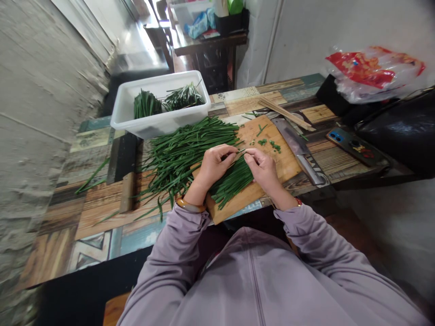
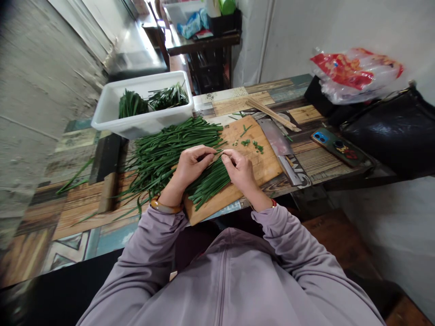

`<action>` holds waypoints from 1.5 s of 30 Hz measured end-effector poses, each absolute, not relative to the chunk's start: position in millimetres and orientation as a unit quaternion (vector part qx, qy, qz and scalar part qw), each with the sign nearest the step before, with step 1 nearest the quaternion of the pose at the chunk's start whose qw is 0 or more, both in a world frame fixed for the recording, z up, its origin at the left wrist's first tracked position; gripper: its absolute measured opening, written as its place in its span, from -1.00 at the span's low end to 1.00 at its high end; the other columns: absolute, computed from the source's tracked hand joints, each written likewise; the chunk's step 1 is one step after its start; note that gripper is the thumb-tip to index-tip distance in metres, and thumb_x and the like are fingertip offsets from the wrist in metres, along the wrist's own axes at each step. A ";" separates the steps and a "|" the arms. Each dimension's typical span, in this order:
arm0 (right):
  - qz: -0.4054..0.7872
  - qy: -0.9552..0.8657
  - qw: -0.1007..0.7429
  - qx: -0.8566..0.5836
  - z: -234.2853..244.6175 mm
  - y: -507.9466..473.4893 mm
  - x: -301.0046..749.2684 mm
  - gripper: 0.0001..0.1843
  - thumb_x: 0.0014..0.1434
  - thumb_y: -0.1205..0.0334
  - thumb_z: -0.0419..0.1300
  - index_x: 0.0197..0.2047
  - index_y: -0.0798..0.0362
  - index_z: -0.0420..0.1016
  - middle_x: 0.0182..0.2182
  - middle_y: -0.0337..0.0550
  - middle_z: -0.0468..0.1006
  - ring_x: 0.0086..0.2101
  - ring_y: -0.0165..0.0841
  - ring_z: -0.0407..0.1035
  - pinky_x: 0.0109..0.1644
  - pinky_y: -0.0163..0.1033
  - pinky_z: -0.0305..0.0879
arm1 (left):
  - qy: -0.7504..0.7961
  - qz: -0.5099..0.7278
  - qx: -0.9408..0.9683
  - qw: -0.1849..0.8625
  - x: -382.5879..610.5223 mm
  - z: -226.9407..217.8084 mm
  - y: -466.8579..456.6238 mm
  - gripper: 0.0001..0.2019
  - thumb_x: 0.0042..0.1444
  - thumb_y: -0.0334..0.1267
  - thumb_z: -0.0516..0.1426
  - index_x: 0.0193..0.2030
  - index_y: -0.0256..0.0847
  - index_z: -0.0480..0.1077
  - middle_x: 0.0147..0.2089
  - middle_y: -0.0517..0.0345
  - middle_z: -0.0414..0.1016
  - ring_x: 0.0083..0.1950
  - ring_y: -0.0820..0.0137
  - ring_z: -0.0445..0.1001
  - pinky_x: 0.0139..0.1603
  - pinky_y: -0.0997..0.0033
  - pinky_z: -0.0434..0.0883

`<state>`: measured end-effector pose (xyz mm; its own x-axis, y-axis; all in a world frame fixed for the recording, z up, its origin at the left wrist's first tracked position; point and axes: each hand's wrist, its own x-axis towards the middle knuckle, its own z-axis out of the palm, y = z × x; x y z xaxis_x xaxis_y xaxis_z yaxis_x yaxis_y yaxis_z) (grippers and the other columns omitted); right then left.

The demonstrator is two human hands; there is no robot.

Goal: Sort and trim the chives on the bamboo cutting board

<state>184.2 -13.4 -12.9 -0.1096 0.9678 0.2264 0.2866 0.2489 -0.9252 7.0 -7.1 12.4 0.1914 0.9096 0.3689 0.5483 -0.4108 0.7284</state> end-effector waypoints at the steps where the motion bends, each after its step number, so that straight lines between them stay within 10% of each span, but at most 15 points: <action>1: 0.374 -0.644 0.457 -0.486 -13.0 -13.3 184.1 -0.66 0.29 0.00 0.11 -0.11 0.05 0.57 -0.51 -0.25 0.46 -0.48 -0.40 0.34 -0.49 -0.35 0.25 | 0.492 0.401 0.740 0.222 7.0 12.6 -7.1 -0.85 0.21 -0.31 0.16 -0.23 -0.21 0.59 -0.25 0.10 0.63 -0.25 0.40 0.53 -0.14 0.44 0.40; 14: 0.397 -0.632 0.455 -0.485 -12.3 -14.2 185.3 -0.59 0.31 -0.07 0.14 0.10 -0.02 0.43 -0.66 -0.40 0.20 -0.64 -0.42 0.13 -0.57 -0.30 0.12 | 0.447 0.385 0.773 0.235 5.4 8.7 -5.4 -0.84 0.23 -0.32 0.13 -0.25 -0.23 0.57 -0.29 0.10 0.59 -0.26 0.40 0.51 -0.15 0.43 0.38; 27: 0.427 -0.606 0.477 -0.472 -10.1 -16.8 190.7 -0.33 0.36 -0.34 -0.13 0.01 0.03 0.51 -0.43 -0.20 0.37 -0.55 -0.43 0.29 -0.66 -0.36 0.23 | 0.451 0.350 0.752 0.329 6.6 11.5 -8.1 -0.62 0.34 -0.08 0.02 -0.22 -0.30 0.56 -0.26 0.11 0.60 -0.23 0.36 0.50 -0.15 0.44 0.38; 45: 0.299 -0.668 0.470 -0.493 -17.4 -9.2 184.1 -0.68 0.31 -0.01 0.05 -0.30 0.02 0.45 -0.48 -0.20 0.50 -0.40 -0.31 0.41 -0.29 -0.25 0.25 | 0.499 0.332 0.721 0.348 -0.8 16.9 -8.1 -0.61 0.30 -0.10 0.01 -0.22 -0.32 0.58 -0.28 0.09 0.60 -0.24 0.37 0.47 -0.18 0.46 0.38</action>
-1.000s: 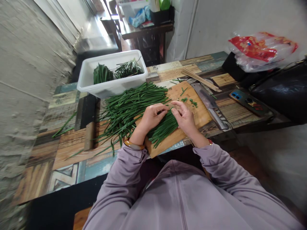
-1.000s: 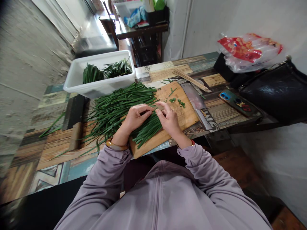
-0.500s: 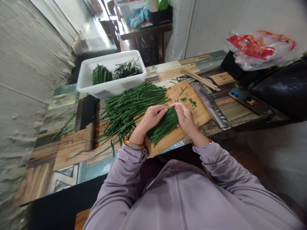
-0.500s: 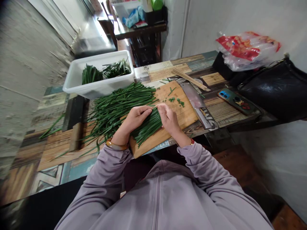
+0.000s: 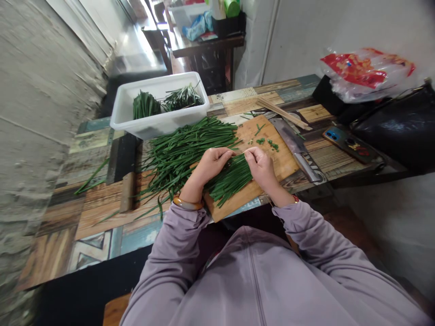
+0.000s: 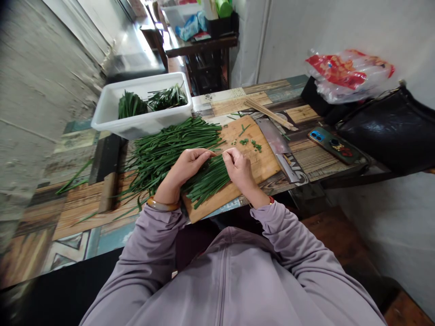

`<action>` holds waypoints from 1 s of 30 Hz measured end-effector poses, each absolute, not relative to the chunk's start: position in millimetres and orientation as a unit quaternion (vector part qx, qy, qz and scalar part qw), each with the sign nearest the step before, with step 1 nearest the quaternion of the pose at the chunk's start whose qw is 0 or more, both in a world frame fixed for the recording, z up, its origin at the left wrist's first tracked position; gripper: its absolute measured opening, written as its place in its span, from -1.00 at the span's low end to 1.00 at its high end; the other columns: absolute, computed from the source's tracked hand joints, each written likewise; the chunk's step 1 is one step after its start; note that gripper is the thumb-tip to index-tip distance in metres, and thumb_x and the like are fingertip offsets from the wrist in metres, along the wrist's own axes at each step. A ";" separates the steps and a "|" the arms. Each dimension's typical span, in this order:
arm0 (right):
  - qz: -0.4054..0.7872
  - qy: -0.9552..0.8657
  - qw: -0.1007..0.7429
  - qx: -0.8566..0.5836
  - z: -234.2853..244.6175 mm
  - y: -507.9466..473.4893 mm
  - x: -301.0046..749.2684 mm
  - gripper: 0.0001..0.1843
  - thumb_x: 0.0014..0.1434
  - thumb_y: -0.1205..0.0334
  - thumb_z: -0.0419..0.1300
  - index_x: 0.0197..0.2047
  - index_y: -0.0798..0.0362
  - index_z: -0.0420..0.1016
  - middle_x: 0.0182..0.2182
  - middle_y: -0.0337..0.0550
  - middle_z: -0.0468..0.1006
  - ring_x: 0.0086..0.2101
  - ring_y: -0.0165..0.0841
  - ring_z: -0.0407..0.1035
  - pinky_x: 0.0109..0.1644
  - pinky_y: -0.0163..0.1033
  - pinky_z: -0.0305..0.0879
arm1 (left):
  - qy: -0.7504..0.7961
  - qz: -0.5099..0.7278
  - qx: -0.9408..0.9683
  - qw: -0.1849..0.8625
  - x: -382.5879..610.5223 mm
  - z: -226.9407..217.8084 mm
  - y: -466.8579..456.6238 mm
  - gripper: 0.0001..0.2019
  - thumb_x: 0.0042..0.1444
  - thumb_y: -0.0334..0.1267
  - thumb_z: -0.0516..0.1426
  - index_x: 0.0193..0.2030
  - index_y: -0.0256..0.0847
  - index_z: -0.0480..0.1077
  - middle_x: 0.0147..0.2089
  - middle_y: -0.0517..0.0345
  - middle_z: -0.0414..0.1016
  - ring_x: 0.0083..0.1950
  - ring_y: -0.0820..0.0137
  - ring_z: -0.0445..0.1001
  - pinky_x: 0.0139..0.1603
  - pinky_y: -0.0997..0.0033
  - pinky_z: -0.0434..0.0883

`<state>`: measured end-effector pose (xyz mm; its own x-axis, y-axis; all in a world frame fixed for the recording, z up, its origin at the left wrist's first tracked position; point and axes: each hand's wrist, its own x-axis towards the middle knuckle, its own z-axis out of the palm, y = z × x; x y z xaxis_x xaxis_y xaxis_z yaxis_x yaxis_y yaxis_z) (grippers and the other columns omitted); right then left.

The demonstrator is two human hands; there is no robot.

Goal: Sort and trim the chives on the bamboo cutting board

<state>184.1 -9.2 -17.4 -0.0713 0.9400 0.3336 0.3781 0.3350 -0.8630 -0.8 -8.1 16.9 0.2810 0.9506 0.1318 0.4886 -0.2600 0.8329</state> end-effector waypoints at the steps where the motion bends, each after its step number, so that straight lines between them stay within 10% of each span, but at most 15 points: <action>1: 0.301 -0.668 0.473 -0.489 -17.8 -9.4 184.3 -0.68 0.31 -0.02 0.05 -0.29 0.02 0.45 -0.47 -0.21 0.50 -0.40 -0.32 0.41 -0.29 -0.25 0.25 | 0.503 0.326 0.721 0.347 -2.9 17.8 -7.9 -0.60 0.31 -0.09 0.01 -0.26 -0.33 0.58 -0.32 0.10 0.58 -0.28 0.40 0.45 -0.21 0.47 0.37; 30: 0.320 -0.679 0.479 -0.454 -21.2 -12.6 187.4 -0.68 0.38 -0.02 0.05 -0.16 0.02 0.47 -0.49 -0.32 0.40 -0.47 -0.42 0.30 -0.34 -0.29 0.17 | 0.475 0.313 0.661 0.489 -6.1 21.4 -11.3 -0.58 0.18 0.07 0.10 -0.47 -0.28 0.37 -0.50 0.24 0.26 -0.46 0.52 0.17 -0.46 0.52 0.17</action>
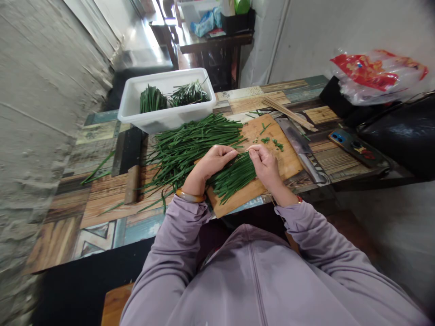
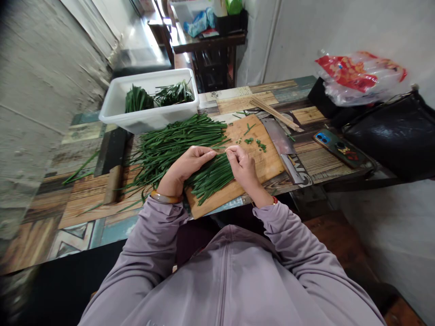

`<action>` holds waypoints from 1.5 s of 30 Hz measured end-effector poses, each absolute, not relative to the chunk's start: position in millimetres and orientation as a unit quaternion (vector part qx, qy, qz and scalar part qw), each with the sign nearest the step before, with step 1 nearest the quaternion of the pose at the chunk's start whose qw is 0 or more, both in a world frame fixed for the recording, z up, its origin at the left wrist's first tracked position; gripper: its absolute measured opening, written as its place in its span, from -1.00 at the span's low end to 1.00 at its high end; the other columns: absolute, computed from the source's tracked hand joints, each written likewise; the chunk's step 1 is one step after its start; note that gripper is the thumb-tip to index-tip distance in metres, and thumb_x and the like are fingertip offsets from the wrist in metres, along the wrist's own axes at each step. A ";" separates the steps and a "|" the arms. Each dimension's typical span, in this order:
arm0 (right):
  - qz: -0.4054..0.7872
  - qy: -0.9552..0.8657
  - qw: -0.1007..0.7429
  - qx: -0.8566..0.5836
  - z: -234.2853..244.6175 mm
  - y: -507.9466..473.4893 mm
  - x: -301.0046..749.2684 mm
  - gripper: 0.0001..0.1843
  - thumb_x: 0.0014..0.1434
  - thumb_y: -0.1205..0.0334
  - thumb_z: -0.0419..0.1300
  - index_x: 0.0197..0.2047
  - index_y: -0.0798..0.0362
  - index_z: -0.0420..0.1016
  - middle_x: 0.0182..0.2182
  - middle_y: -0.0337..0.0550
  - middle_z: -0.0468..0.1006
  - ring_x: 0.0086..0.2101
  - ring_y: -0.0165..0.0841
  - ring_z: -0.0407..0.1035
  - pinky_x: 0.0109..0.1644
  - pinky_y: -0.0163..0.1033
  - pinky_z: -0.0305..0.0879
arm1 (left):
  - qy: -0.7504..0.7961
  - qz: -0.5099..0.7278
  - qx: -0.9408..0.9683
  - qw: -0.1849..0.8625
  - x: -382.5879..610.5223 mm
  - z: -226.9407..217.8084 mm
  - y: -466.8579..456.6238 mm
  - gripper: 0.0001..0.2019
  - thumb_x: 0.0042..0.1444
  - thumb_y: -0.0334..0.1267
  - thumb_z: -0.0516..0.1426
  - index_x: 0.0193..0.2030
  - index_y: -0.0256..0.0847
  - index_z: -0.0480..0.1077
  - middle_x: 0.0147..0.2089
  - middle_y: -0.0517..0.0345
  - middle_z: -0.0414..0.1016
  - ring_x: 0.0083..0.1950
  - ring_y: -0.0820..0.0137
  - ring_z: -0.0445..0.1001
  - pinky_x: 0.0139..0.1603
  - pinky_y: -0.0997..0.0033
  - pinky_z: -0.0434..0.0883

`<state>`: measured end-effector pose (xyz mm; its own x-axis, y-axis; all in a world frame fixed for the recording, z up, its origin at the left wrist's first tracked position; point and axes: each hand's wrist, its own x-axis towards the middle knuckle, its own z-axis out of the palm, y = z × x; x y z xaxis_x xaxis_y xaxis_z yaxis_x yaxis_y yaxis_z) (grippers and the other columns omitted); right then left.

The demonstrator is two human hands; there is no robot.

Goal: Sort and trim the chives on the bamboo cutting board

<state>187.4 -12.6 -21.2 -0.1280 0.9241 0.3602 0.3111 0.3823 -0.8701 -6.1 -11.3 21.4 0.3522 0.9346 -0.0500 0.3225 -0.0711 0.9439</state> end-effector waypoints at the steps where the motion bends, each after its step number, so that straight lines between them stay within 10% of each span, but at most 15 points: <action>1: 0.322 -0.679 0.476 -0.457 -21.3 -12.6 187.3 -0.68 0.38 -0.03 0.05 -0.16 0.02 0.47 -0.49 -0.31 0.41 -0.47 -0.42 0.30 -0.34 -0.29 0.17 | 0.471 0.312 0.666 0.488 -6.1 20.4 -10.8 -0.58 0.17 0.07 0.10 -0.49 -0.27 0.35 -0.51 0.24 0.24 -0.47 0.52 0.16 -0.45 0.51 0.17; 25: 0.308 -0.679 0.458 -0.484 -14.9 -14.9 183.5 -0.71 0.35 0.00 0.06 -0.23 0.01 0.45 -0.53 -0.33 0.37 -0.50 -0.41 0.26 -0.38 -0.28 0.10 | 0.435 0.283 0.761 0.389 -5.9 13.2 -7.9 -0.61 0.19 -0.05 0.11 -0.56 -0.22 0.20 -0.52 0.30 0.09 -0.44 0.51 0.08 -0.41 0.47 0.09; 31: 0.297 -0.680 0.464 -0.484 -16.6 -14.6 183.4 -0.73 0.34 0.03 0.05 -0.25 0.00 0.45 -0.48 -0.28 0.43 -0.45 -0.38 0.31 -0.33 -0.27 0.15 | 0.476 0.374 0.689 0.399 -10.0 20.7 -7.5 -0.68 0.20 -0.04 0.12 -0.30 -0.30 0.49 -0.41 0.17 0.45 -0.39 0.47 0.34 -0.32 0.48 0.31; 45: 0.282 -0.682 0.464 -0.490 -16.2 -15.3 183.7 -0.69 0.35 -0.01 0.04 -0.30 -0.01 0.42 -0.56 -0.33 0.36 -0.53 -0.41 0.25 -0.37 -0.29 0.11 | 0.589 0.367 0.713 0.098 -20.7 1.4 11.0 -0.77 0.28 -0.30 0.07 -0.20 -0.24 0.58 -0.23 0.02 0.52 -0.23 0.35 0.44 -0.13 0.39 0.35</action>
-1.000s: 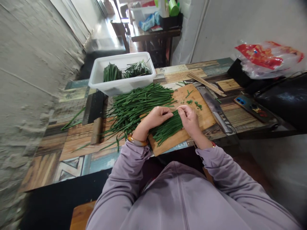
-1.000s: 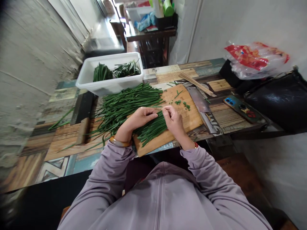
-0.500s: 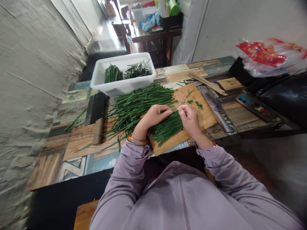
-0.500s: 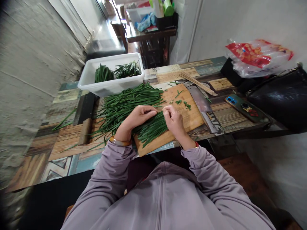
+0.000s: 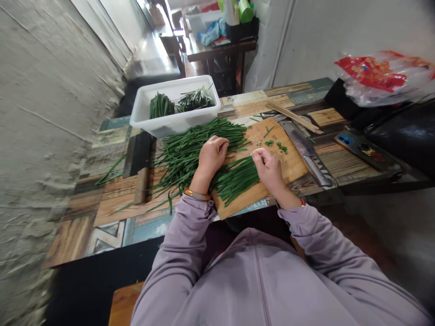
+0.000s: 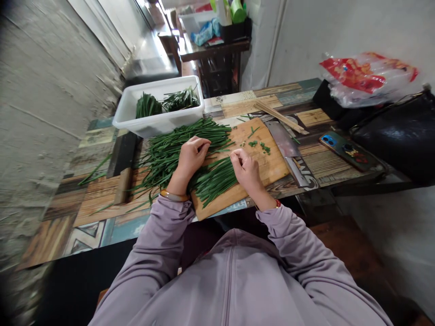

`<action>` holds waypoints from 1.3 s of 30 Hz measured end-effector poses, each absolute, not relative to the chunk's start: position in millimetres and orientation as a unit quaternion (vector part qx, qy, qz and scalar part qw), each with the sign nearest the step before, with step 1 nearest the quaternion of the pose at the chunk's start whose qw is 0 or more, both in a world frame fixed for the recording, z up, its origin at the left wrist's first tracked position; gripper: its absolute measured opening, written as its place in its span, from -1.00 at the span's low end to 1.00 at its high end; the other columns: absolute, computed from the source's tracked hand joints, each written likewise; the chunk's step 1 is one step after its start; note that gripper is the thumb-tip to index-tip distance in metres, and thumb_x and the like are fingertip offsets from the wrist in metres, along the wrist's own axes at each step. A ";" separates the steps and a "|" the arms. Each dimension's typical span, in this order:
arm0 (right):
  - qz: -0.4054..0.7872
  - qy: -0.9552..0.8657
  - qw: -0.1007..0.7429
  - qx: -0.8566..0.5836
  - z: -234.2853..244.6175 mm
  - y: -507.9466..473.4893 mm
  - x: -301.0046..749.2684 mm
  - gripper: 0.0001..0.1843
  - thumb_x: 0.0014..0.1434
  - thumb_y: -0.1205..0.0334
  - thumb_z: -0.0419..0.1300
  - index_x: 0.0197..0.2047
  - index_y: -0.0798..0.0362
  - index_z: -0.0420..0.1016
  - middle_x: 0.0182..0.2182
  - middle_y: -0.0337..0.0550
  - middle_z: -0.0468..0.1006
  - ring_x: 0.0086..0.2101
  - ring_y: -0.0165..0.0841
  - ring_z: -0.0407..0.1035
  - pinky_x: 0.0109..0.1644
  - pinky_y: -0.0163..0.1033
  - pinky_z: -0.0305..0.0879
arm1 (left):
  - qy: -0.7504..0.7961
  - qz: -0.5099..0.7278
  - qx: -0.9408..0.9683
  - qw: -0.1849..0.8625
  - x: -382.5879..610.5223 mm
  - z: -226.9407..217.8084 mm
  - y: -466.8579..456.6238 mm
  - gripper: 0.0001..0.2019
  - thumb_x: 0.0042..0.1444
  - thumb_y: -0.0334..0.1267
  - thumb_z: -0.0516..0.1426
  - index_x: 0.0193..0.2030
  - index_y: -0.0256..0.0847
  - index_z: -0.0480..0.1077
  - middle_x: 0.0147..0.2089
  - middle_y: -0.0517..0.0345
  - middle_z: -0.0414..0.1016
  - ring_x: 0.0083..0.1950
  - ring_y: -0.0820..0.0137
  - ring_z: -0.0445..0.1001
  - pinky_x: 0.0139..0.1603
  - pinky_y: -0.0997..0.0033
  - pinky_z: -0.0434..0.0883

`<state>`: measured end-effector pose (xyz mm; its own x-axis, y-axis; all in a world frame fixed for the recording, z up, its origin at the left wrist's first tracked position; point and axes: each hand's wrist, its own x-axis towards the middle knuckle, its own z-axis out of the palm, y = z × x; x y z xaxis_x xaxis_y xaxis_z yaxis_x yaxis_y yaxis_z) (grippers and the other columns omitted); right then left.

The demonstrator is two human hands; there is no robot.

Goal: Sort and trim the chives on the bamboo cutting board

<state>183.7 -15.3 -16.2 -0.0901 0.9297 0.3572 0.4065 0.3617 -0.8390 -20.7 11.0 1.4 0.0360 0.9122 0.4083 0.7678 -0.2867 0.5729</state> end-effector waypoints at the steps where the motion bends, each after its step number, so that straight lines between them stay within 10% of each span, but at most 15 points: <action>1: 0.282 -0.682 0.464 -0.489 -16.9 -15.0 183.7 -0.70 0.35 0.00 0.04 -0.30 -0.01 0.42 -0.56 -0.33 0.36 -0.52 -0.41 0.26 -0.37 -0.29 0.11 | 0.586 0.365 0.717 0.098 -19.8 0.7 11.0 -0.77 0.29 -0.29 0.07 -0.20 -0.24 0.58 -0.23 0.02 0.52 -0.23 0.35 0.44 -0.13 0.40 0.35; 17: 0.292 -0.674 0.469 -0.489 -17.2 -9.1 184.6 -0.68 0.34 -0.05 0.04 -0.27 -0.01 0.44 -0.51 -0.30 0.43 -0.45 -0.39 0.34 -0.33 -0.28 0.21 | 0.439 0.300 0.796 0.289 4.9 16.4 -8.0 -0.71 0.28 -0.18 0.10 -0.07 -0.30 0.56 -0.13 0.00 0.62 -0.14 0.32 0.52 -0.05 0.40 0.39; 25: 0.487 -0.664 0.376 -0.424 -17.7 -0.6 207.2 -0.40 0.34 -0.36 -0.11 -0.02 -0.04 0.43 -0.55 -0.30 0.44 -0.68 -0.40 0.30 -0.65 -0.29 0.12 | 0.433 0.308 0.782 0.325 3.8 8.2 -3.2 -0.69 0.26 -0.14 0.07 -0.16 -0.31 0.55 -0.27 0.12 0.56 -0.26 0.39 0.44 -0.16 0.45 0.37; 39: 0.207 -0.748 0.424 -0.466 -21.6 3.6 188.3 -0.53 0.38 -0.19 -0.06 -0.29 -0.01 0.41 -0.44 -0.16 0.54 -0.37 -0.26 0.45 -0.29 -0.21 0.23 | 0.428 0.337 0.769 0.333 6.2 7.5 -2.9 -0.79 0.20 -0.23 0.12 -0.36 -0.29 0.49 -0.40 0.20 0.50 -0.31 0.42 0.42 -0.20 0.46 0.39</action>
